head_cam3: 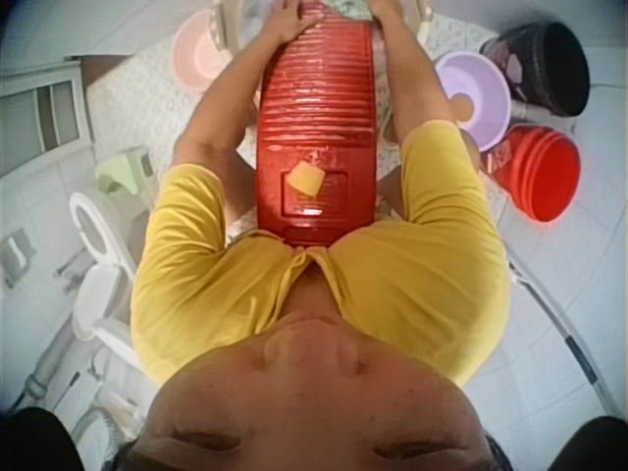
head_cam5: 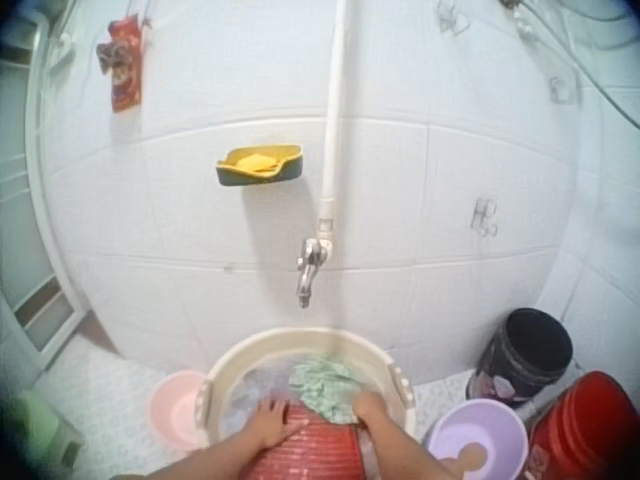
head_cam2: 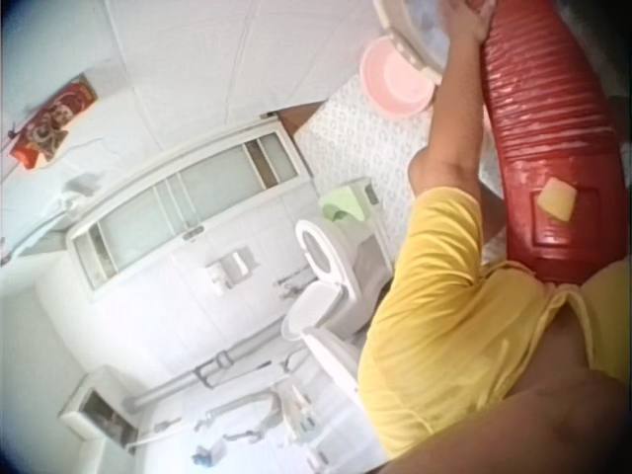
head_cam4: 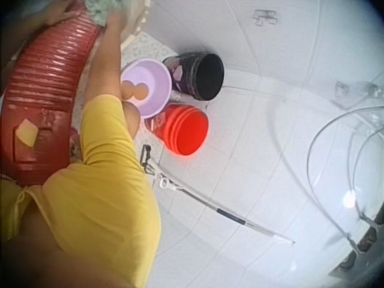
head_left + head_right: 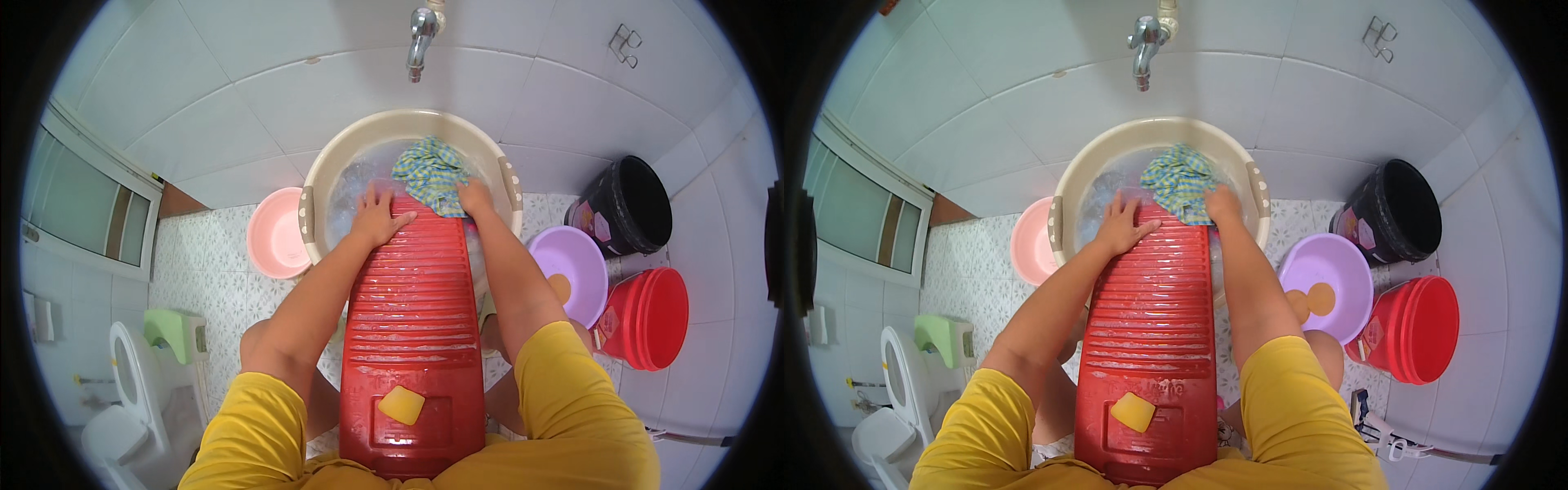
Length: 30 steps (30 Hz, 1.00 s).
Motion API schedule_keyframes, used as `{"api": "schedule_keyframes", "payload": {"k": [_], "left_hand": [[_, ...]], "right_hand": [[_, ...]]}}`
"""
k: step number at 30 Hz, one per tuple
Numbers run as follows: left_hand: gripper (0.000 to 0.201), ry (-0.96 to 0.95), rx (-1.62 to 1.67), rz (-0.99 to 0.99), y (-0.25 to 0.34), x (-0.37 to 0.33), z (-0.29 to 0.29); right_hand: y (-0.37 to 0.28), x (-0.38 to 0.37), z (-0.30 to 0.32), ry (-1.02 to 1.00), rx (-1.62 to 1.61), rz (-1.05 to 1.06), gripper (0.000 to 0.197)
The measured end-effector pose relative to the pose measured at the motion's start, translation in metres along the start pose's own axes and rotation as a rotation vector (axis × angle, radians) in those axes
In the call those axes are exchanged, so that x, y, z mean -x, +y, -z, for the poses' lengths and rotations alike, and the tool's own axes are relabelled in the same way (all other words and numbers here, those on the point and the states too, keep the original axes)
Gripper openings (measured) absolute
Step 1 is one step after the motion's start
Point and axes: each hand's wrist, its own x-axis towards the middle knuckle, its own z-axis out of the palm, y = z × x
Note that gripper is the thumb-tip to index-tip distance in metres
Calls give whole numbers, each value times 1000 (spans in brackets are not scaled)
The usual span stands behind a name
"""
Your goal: The person washes a piece of cloth by rubbing, turning, and scrubbing it with their hands against a washboard placed over a tub of water.
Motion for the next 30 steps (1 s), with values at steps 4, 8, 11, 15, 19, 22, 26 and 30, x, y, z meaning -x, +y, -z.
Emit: {"api": "schedule_keyframes", "payload": {"k": [4, 8, 11, 15, 19, 22, 26, 30], "left_hand": [[102, 17, 326, 128, -17, -13, -4], [85, 85, 668, 247, -44, -10, -1], [61, -90, 1089, 278, -37, -2, 12], [46, -2, 1187, 418, -17, 3, 20], [54, 31, 1145, 430, -28, 3, 27], [73, 1, 1168, 455, -41, -5, 15], [72, -22, 1070, 479, -12, 10, 27], [67, 72, 981, 485, -33, 8, 18]], "right_hand": [[-36, -7, 59, -75, 311, -50, 40], [-110, 21, 112, -44, 177, -88, 41], [-124, 48, 100, 103, 470, 127, 58], [-63, 38, 59, -218, 570, 401, 73], [-21, 24, 34, -545, 576, 112, 69], [7, 33, 1, -404, 514, -102, 57], [13, 18, 26, -513, 738, -1, 39], [-58, 27, 76, -506, 28, -350, 35]]}}
